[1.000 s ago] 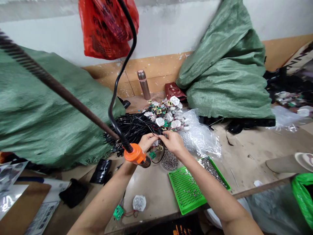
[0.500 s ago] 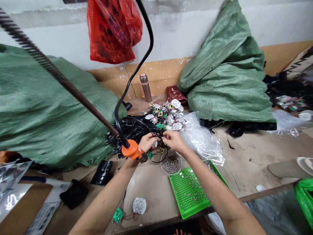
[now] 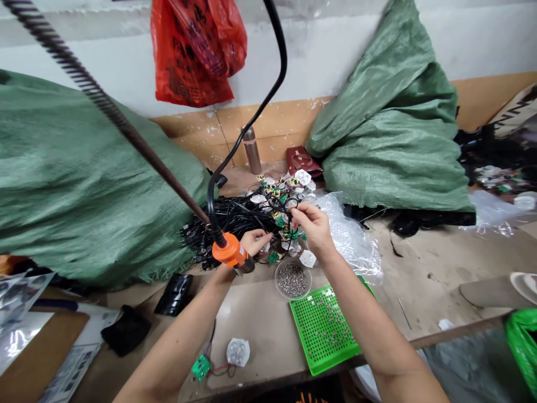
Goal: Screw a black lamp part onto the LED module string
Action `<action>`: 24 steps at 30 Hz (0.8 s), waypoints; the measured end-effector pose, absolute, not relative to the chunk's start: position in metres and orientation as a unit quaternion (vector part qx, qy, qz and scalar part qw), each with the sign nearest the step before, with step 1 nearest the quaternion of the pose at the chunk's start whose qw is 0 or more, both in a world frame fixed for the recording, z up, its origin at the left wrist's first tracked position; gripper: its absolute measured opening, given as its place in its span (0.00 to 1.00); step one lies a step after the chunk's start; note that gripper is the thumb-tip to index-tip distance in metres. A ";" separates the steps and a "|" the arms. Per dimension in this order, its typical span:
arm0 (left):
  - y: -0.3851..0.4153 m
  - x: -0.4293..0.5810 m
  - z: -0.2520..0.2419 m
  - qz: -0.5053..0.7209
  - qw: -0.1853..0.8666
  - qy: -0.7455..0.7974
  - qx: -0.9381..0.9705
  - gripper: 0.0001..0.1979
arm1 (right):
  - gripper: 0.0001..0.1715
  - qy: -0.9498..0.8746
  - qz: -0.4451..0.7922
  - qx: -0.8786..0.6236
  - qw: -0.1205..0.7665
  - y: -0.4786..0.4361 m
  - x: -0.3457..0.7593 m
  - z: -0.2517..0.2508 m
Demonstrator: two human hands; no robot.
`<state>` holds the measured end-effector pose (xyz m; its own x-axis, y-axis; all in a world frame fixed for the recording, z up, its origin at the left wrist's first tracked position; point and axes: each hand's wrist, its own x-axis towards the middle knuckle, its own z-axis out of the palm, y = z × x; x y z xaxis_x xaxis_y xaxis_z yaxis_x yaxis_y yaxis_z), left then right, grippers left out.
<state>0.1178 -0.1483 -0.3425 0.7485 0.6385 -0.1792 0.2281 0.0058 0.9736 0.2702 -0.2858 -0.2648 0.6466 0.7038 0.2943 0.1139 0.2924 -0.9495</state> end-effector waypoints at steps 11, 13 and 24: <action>-0.157 0.069 -0.337 0.155 0.673 0.301 0.658 0.28 | 0.22 -0.348 0.245 -0.721 0.547 -0.293 0.280 -0.281; -0.159 0.071 -0.334 0.158 0.679 0.295 0.653 0.28 | 0.19 -0.363 0.236 -0.740 0.515 -0.295 0.282 -0.286; -0.169 0.105 -0.318 0.135 0.674 0.278 0.671 0.33 | 0.23 -0.378 0.238 -0.703 0.553 -0.312 0.273 -0.288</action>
<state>0.1046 -0.1686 -0.3181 0.8087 0.5555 -0.1935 0.1910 0.0632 0.9796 0.2733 -0.3120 -0.2876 0.6005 0.7953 0.0830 0.2677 -0.1021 -0.9581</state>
